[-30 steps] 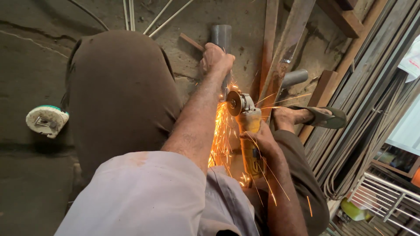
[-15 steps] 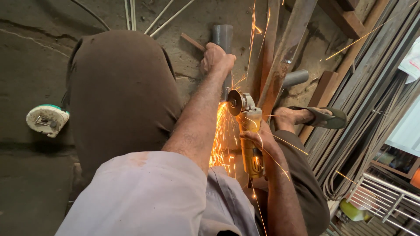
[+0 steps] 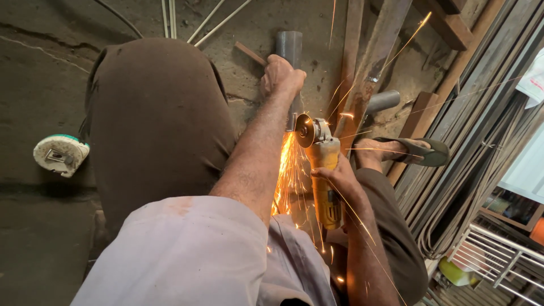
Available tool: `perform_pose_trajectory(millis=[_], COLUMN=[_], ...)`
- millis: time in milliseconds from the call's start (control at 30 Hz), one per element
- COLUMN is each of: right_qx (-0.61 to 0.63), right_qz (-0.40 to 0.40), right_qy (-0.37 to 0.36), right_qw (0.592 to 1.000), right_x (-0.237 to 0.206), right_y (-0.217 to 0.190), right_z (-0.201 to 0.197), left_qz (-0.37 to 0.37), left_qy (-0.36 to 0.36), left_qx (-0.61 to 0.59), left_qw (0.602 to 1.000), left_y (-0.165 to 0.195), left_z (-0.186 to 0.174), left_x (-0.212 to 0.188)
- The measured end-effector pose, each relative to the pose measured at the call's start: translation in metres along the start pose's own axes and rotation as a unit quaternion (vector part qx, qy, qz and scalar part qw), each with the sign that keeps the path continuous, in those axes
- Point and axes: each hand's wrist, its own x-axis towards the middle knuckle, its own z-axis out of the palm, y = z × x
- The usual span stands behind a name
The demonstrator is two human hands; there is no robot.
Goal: The person sits on the floor holding a cylindrical metal pipe against a wooden support with one hand and uses an angle grinder with the other to grind the pipe's end, producing sparks. They reposition the pipe and grinder repeatedly to grind different spots on the pipe.
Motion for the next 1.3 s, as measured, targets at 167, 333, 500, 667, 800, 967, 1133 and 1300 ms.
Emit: perform_pose_trajectory(millis=[167,333,500,667,800,967,1133,1300], right_qx=[-0.016,-0.041,0.009,0.005,0.024,0.002,0.020,0.009], right_qz=[0.017,-0.006,-0.017,-0.037,0.011,-0.018,-0.046,-0.041], right_qy=[0.010,0.004,-0.004,-0.015,-0.002,0.011,-0.010,-0.009], right_qw=[1.000,0.999,1.000,0.999,1.000,1.000,0.999,0.999], right_x=[-0.001,0.000,-0.001,-0.008,0.008,0.016,0.022,0.018], right_y=[-0.001,-0.002,-0.007,-0.008,0.006,0.023,0.017,0.000], right_z=[0.001,0.000,0.003,-0.004,-0.004,-0.012,-0.011,-0.009], left_qz=[-0.003,0.000,0.008,0.014,0.005,0.003,0.008,0.004], left_qy=[0.005,0.000,0.002,0.011,0.010,0.009,0.012,0.012], left_qx=[0.011,0.009,0.005,-0.002,0.004,-0.001,-0.004,-0.008], left_qw=[1.000,1.000,1.000,1.000,1.000,1.000,1.000,1.000], left_y=[-0.001,-0.002,-0.003,-0.004,-0.001,-0.001,-0.001,-0.003], left_z=[0.002,0.003,0.004,0.005,0.004,0.002,0.003,0.005], left_x=[0.002,0.004,0.005,0.004,0.003,0.002,0.004,0.005])
